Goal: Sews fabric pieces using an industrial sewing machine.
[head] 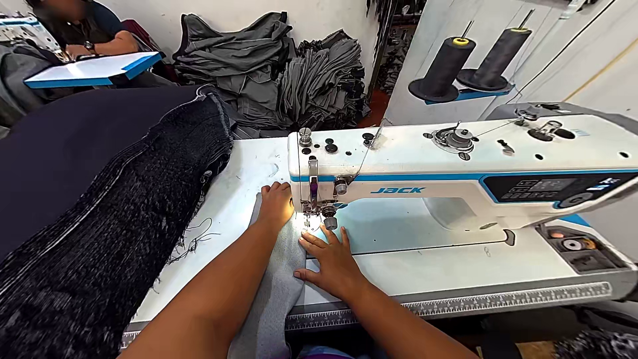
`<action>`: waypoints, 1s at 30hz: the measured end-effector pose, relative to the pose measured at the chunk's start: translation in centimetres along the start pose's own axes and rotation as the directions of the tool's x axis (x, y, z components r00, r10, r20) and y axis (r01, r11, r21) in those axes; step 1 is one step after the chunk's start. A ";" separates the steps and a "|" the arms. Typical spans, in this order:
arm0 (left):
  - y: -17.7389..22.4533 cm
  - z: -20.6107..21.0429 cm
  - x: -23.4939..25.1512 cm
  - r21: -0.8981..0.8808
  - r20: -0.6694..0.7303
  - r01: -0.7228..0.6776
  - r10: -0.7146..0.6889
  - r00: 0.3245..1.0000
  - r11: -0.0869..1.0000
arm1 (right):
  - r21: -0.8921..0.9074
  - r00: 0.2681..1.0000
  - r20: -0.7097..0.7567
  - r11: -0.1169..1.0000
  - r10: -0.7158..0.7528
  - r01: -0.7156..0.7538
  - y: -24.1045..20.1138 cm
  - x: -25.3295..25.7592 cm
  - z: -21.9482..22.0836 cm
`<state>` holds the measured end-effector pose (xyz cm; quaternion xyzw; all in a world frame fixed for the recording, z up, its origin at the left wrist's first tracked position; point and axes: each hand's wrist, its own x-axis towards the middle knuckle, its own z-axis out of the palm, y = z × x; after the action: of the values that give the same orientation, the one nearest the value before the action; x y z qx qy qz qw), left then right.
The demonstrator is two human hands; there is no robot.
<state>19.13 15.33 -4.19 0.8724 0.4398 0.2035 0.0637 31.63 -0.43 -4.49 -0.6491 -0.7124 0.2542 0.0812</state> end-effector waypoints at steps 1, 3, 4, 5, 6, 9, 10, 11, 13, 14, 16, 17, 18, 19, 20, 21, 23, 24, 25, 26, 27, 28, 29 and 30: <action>0.1 0.0 -0.1 0.006 -0.033 -0.011 0.011 0.999 1.000 | 0.009 1.000 -0.015 1.000 -0.006 0.006 0.1 0.0 0.0; 0.1 0.0 -0.3 0.019 -0.043 -0.024 0.025 0.999 1.000 | 0.012 1.000 -0.028 1.000 -0.011 0.012 0.1 0.2 0.0; 0.0 0.0 -0.3 0.016 -0.016 -0.019 0.019 1.000 1.000 | 0.007 0.999 -0.033 1.000 -0.010 0.010 0.1 0.3 0.0; -0.2 0.0 -0.4 0.007 0.022 -0.005 0.004 1.000 1.000 | 0.000 0.999 -0.033 1.000 -0.007 0.007 0.1 0.3 0.0; -0.3 -0.1 -0.5 -0.003 0.062 0.015 -0.015 0.998 1.000 | -0.009 1.000 -0.029 1.000 -0.006 0.005 0.1 0.3 0.0; 0.2 -1.8 -1.1 0.017 0.259 0.111 -0.112 0.959 0.994 | -0.016 0.998 -0.037 0.999 -0.049 0.048 -0.3 -0.7 0.4; 0.4 -2.6 -1.5 0.042 0.329 0.137 -0.143 0.933 0.990 | -0.008 0.996 -0.041 0.997 -0.079 0.079 -0.5 -1.5 0.7; 0.6 -3.6 -2.0 0.066 0.399 0.167 -0.179 0.899 0.984 | 0.001 0.993 -0.034 0.994 -0.110 0.110 -0.9 -2.4 1.1; 1.1 -5.5 -3.0 0.129 0.523 0.201 -0.239 0.818 0.971 | 0.003 0.982 -0.050 0.983 -0.183 0.183 -1.5 -3.9 2.4; 1.3 -6.2 -3.5 0.160 0.545 0.196 -0.252 0.800 0.968 | -0.005 0.970 -0.091 0.975 -0.224 0.224 -1.7 -4.5 3.1; 1.6 -6.8 -4.7 0.211 0.560 0.143 -0.239 0.793 0.967 | -0.041 0.956 -0.127 0.964 -0.265 0.262 -1.8 -5.0 3.9; 1.5 -6.9 -5.3 0.197 0.567 0.107 -0.202 0.798 0.975 | -0.054 0.956 -0.120 0.963 -0.268 0.264 -1.9 -5.1 4.0; 1.2 -7.1 -5.7 0.157 0.577 0.077 -0.155 0.802 0.985 | -0.065 0.952 -0.132 0.961 -0.277 0.270 -1.8 -5.1 4.1; 0.9 -7.7 -6.1 0.103 0.592 0.055 -0.106 0.799 0.993 | -0.077 0.938 -0.174 0.954 -0.300 0.290 -1.6 -5.2 4.4; 0.5 -8.5 -6.4 0.019 0.595 0.042 -0.045 0.802 0.999 | -0.095 0.906 -0.253 0.941 -0.338 0.325 -1.3 -5.2 4.9; 0.0 -9.5 -6.8 -0.091 0.582 0.045 0.016 0.813 0.995 | -0.106 0.862 -0.338 0.926 -0.377 0.363 -0.9 -5.2 5.4; -0.3 -12.2 -7.6 -0.323 0.522 0.080 0.107 0.846 0.943 | -0.021 0.774 -0.474 0.885 -0.419 0.466 -0.3 -4.9 5.6; 0.0 -13.8 -8.1 -0.417 0.489 0.086 0.143 0.860 0.905 | 0.114 0.754 -0.514 0.838 -0.410 0.534 -0.3 -4.7 5.3; 0.5 -15.5 -8.4 -0.488 0.459 0.068 0.189 0.868 0.870 | 0.277 0.746 -0.542 0.756 -0.387 0.593 -0.5 -4.2 4.7; 1.2 -17.1 -8.6 -0.540 0.438 0.038 0.243 0.865 0.841 | 0.438 0.755 -0.553 0.647 -0.353 0.624 -1.1 -3.6 3.5; 1.9 -18.3 -8.7 -0.572 0.420 -0.001 0.293 0.859 0.820 | 0.569 0.763 -0.565 0.521 -0.314 0.636 -2.2 -3.1 2.1; 2.6 -19.2 -8.8 -0.585 0.401 -0.044 0.337 0.852 0.810 | 0.676 0.770 -0.572 0.370 -0.282 0.638 -3.5 -2.8 0.4; 3.2 -19.9 -8.7 -0.589 0.382 -0.089 0.374 0.845 0.803 | 0.754 0.780 -0.568 0.212 -0.263 0.621 -4.8 -2.6 -1.1; 3.6 -20.5 -8.7 -0.585 0.363 -0.133 0.405 0.839 0.800 | 0.789 0.780 -0.577 0.081 -0.243 0.609 -6.1 -2.4 -2.3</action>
<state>8.82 4.88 12.88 0.8962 0.2030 0.1072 0.3796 27.64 -2.36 0.84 -0.2447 -0.5376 0.4961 0.6364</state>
